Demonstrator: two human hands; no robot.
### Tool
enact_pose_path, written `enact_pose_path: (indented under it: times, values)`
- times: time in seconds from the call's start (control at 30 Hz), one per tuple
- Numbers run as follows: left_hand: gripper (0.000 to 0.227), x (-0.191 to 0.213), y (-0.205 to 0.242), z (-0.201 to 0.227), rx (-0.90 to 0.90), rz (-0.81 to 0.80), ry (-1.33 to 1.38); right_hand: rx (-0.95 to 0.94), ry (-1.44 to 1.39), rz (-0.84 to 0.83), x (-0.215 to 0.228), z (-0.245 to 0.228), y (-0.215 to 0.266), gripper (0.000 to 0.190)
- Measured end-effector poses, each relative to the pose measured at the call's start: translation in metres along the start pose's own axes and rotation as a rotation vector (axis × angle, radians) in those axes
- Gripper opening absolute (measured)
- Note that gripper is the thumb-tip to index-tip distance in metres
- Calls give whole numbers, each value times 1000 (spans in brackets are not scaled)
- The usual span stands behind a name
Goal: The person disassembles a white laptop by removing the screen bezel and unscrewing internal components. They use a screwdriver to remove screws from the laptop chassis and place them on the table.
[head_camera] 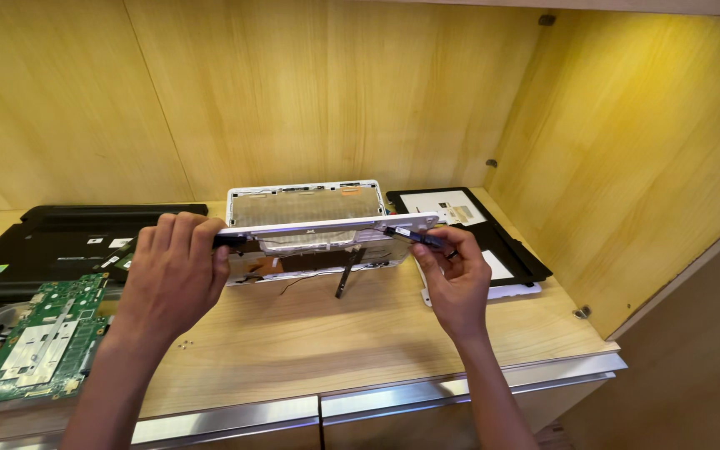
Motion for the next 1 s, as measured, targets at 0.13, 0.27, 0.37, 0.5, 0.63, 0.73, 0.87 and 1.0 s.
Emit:
enact_pose_path:
  times: [0.13, 0.27, 0.37, 0.5, 0.63, 0.73, 0.87, 1.0]
  values:
    - [28, 4, -3, 0, -1, -12, 3, 18, 86, -1, -7, -5, -10, 22]
    - [21, 1, -6, 0, 15, -154, -24, -44, 221, 93, -8, -5, -10, 29]
    - [20, 1, -6, -1, 10, -151, -19, -38, 254, 120, -5, -3, -14, 33]
    - [22, -1, -6, 0, 25, -146, 31, 38, 337, 113, -5, -3, -15, 35]
    - [21, -1, -6, -1, 32, -129, 50, 73, 354, 64, -5, -7, -10, 34]
    - [22, -1, -6, -1, 30, -141, 58, 227, 388, -69, -15, -20, -5, 20]
    - [21, 0, -3, 1, 33, -138, 71, 360, 437, -130, -14, -20, 2, 21]
    - [22, 0, -4, 0, 40, -136, 78, 374, 447, -162, -13, -16, 5, 20]
Point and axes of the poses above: each hand's wrist, its own y-axis away from the middle knuckle, its own x-axis out of the back of the hand, z = x × y, the point moved 8 cm from there along -y, towards the middle knuckle, and after that the axes turned 14 degrees about -y, right-handed, at the moved point
